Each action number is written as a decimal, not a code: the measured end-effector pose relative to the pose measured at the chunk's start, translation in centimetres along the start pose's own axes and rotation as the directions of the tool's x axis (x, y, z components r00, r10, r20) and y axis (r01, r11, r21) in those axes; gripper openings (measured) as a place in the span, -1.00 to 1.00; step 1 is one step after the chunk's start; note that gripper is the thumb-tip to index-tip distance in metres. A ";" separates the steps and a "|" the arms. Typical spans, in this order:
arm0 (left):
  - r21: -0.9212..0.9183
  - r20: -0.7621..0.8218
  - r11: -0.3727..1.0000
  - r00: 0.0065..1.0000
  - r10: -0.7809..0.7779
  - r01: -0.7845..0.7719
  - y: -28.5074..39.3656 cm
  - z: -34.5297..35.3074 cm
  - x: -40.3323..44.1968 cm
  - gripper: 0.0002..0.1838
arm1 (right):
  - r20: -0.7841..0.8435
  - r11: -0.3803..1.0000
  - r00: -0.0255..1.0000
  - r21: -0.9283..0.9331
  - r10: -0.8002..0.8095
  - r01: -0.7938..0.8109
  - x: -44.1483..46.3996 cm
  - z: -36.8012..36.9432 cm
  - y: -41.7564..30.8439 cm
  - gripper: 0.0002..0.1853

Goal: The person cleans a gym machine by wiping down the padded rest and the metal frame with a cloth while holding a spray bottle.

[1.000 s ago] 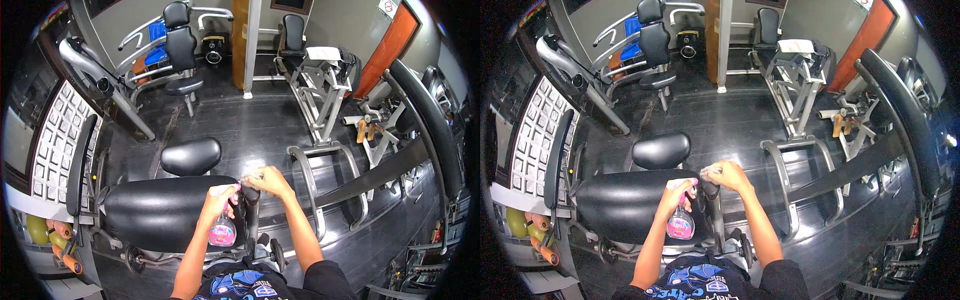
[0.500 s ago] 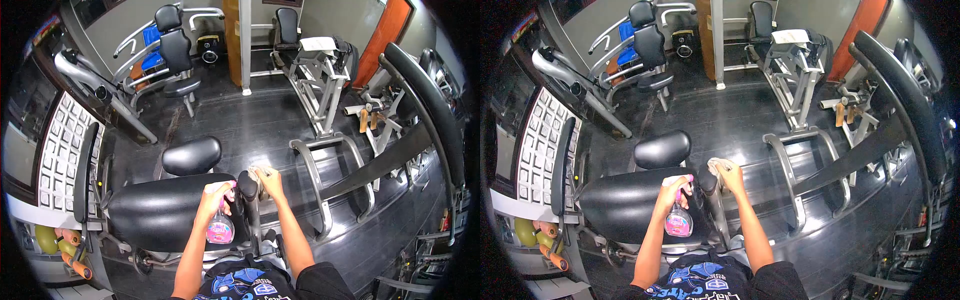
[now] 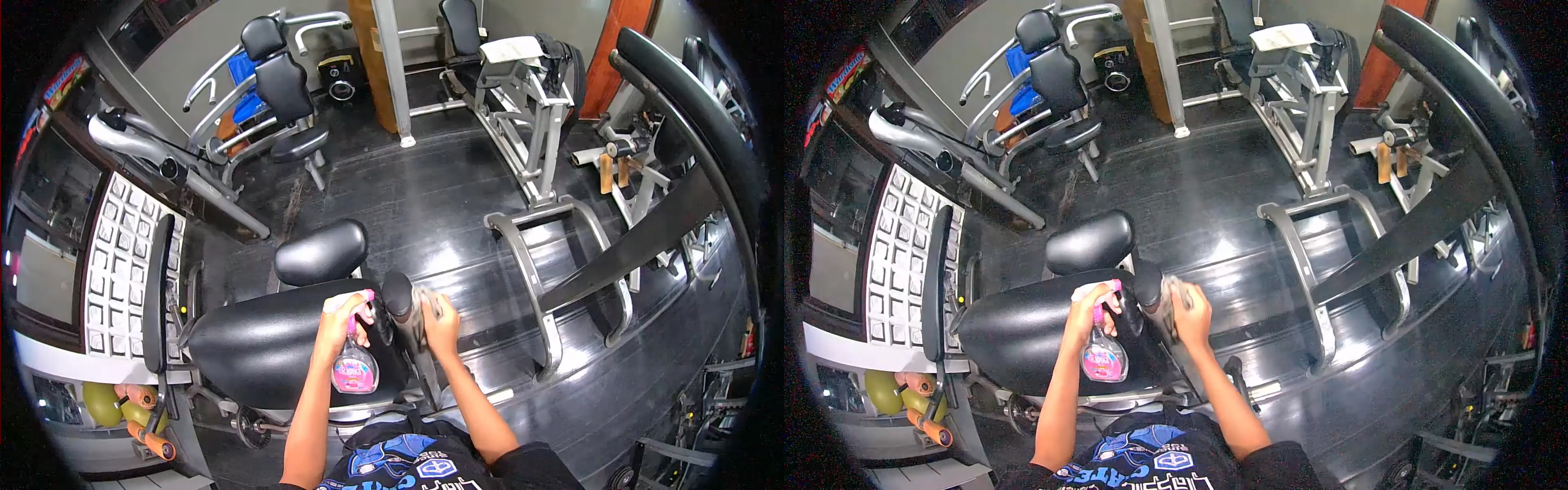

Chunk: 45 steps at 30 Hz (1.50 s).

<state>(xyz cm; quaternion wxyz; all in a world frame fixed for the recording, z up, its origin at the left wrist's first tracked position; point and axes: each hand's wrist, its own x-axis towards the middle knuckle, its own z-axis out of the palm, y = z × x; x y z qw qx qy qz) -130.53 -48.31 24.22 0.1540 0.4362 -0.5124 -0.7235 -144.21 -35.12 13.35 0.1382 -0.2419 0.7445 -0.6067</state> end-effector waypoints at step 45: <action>0.036 0.084 0.994 0.991 0.103 -0.107 -0.9 -0.2 0.8 -0.62 | 0.024 0.911 0.939 -0.236 -0.342 0.338 -6.9 0.0 -0.3 -0.51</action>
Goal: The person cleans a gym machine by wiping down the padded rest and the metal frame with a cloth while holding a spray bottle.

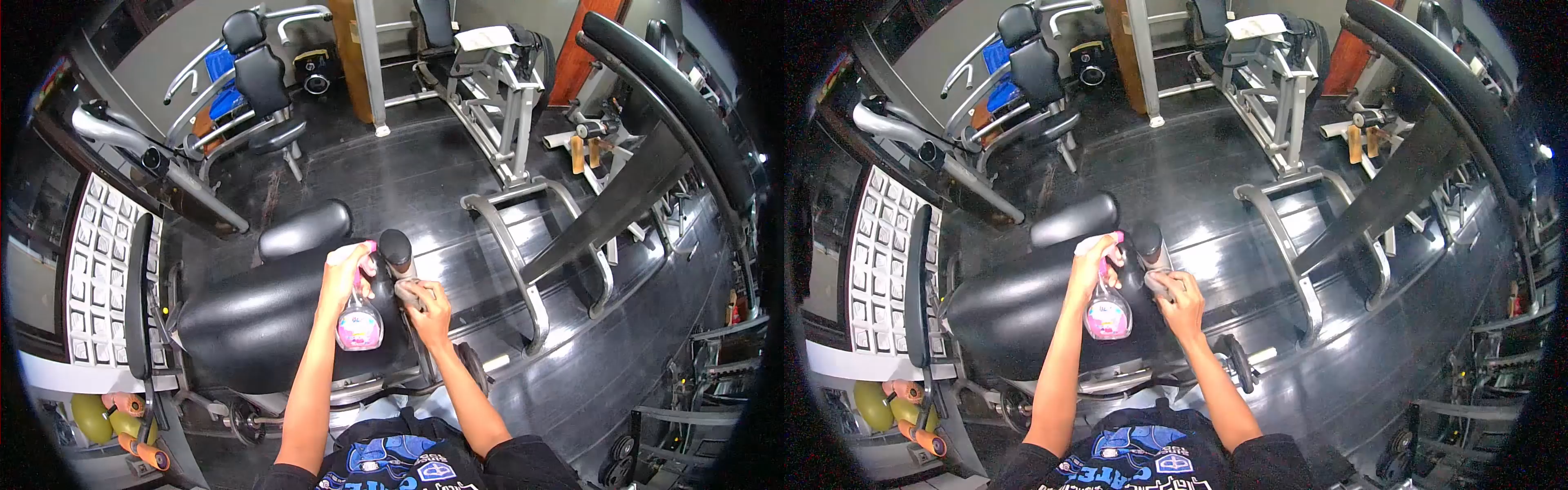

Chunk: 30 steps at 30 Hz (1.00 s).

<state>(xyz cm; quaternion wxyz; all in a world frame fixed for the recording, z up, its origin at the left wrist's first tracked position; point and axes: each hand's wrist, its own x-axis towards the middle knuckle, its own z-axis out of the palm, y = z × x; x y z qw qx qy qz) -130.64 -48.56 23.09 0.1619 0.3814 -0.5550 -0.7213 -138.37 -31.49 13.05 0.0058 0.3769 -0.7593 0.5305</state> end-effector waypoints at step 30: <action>0.148 -0.019 0.981 0.991 0.132 -0.128 -1.7 2.0 -3.3 -0.71 | 0.158 0.824 0.859 0.242 0.487 -0.512 6.4 0.1 1.7 -0.69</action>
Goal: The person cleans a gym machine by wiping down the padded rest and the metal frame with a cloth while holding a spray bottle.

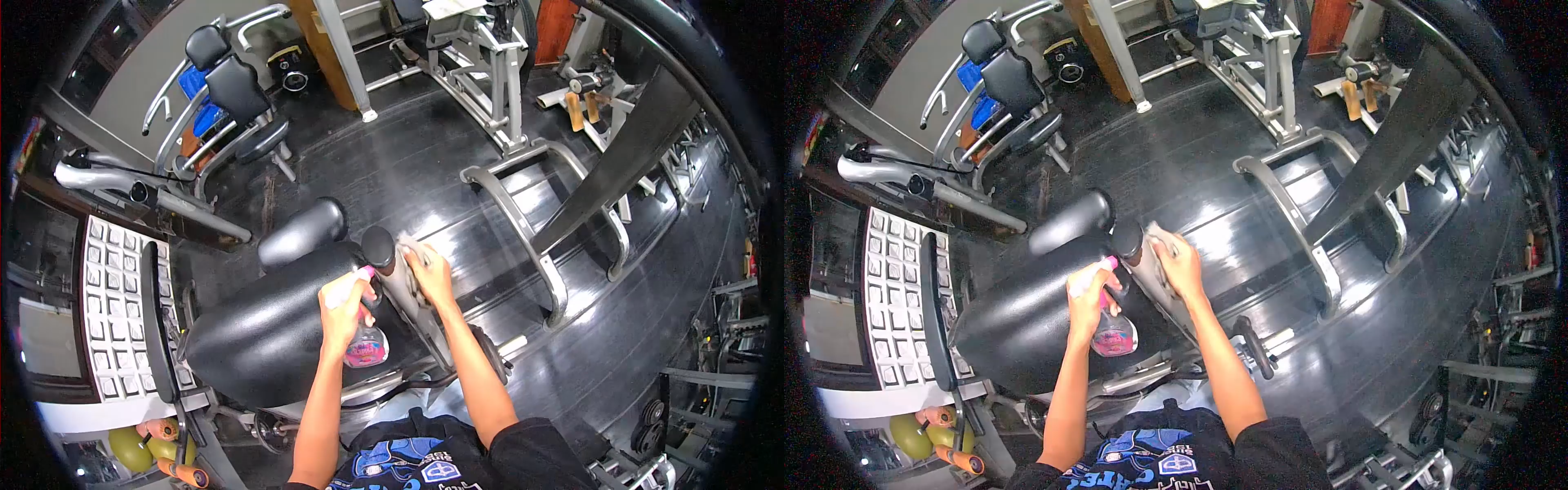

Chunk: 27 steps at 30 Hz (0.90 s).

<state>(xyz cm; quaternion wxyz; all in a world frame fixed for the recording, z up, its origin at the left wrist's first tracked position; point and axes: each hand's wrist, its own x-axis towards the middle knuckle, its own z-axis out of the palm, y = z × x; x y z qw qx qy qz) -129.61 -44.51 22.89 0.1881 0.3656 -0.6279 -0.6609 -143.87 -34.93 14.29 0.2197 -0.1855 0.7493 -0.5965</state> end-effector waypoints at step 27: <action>-0.052 -0.163 0.998 0.986 -0.032 0.024 -1.4 1.1 -2.9 -0.67 | 0.018 0.986 0.988 0.065 0.153 -0.154 -4.7 -1.2 10.7 -0.55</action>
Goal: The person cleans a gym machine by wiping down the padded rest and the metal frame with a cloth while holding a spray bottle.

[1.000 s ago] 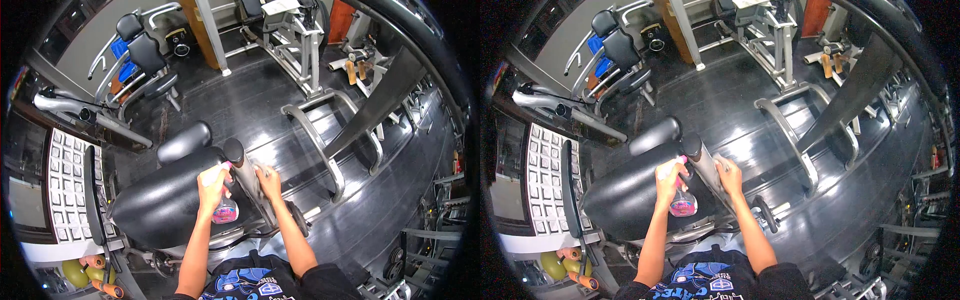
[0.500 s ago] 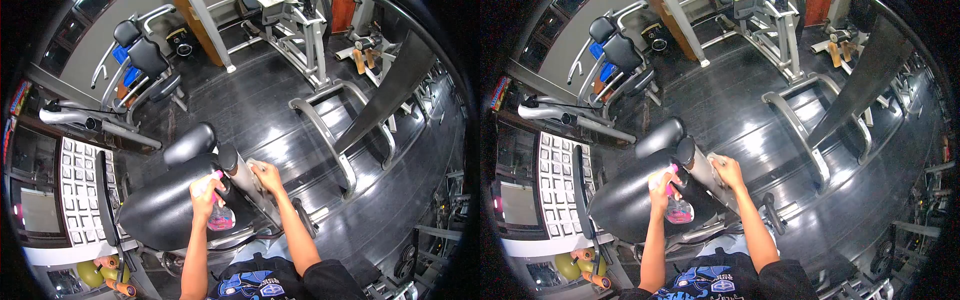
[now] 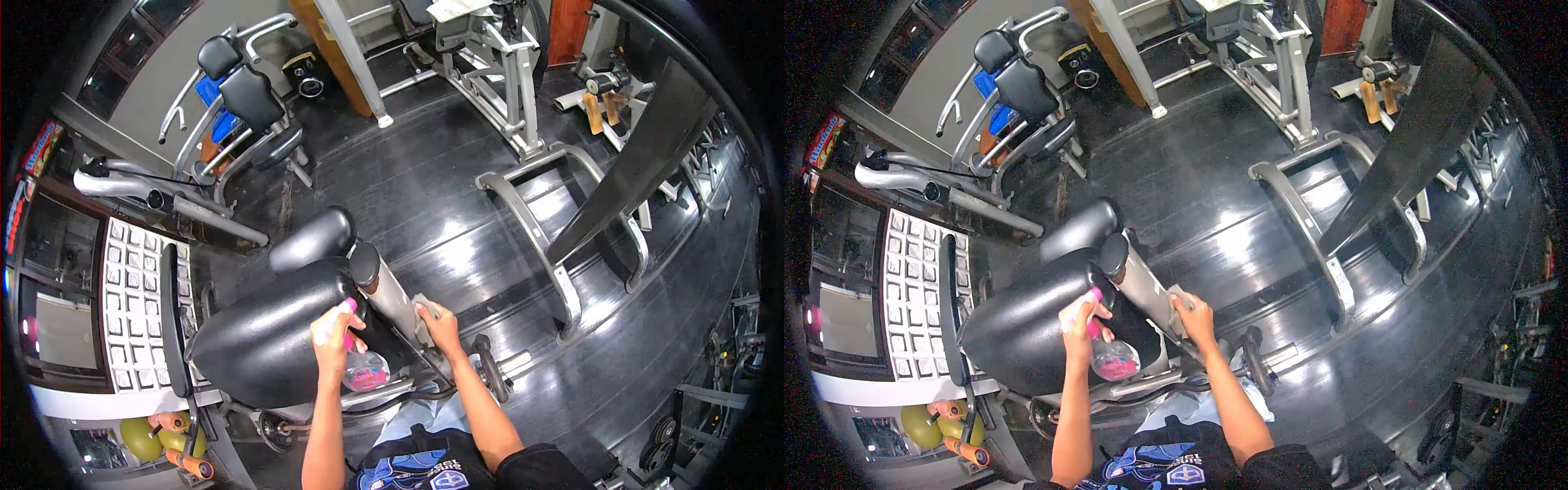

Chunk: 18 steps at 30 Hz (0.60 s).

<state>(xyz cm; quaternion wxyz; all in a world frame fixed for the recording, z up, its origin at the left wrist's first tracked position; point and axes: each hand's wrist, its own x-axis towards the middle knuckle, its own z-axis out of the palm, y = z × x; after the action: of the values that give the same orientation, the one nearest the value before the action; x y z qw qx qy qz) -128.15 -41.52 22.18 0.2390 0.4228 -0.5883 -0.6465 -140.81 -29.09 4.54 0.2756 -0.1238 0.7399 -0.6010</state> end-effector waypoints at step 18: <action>-0.101 0.164 0.992 0.982 0.096 -0.080 -3.5 -1.4 -0.1 -0.74 | -0.131 1.000 0.991 -0.007 -0.028 0.027 -3.2 0.5 1.0 -0.68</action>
<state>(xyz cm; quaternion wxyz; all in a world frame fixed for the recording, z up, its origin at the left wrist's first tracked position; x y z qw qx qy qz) -126.30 -41.58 18.90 0.2364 0.3285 -0.5935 -0.6957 -137.74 -27.62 4.38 0.2180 -0.0950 0.7563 -0.6095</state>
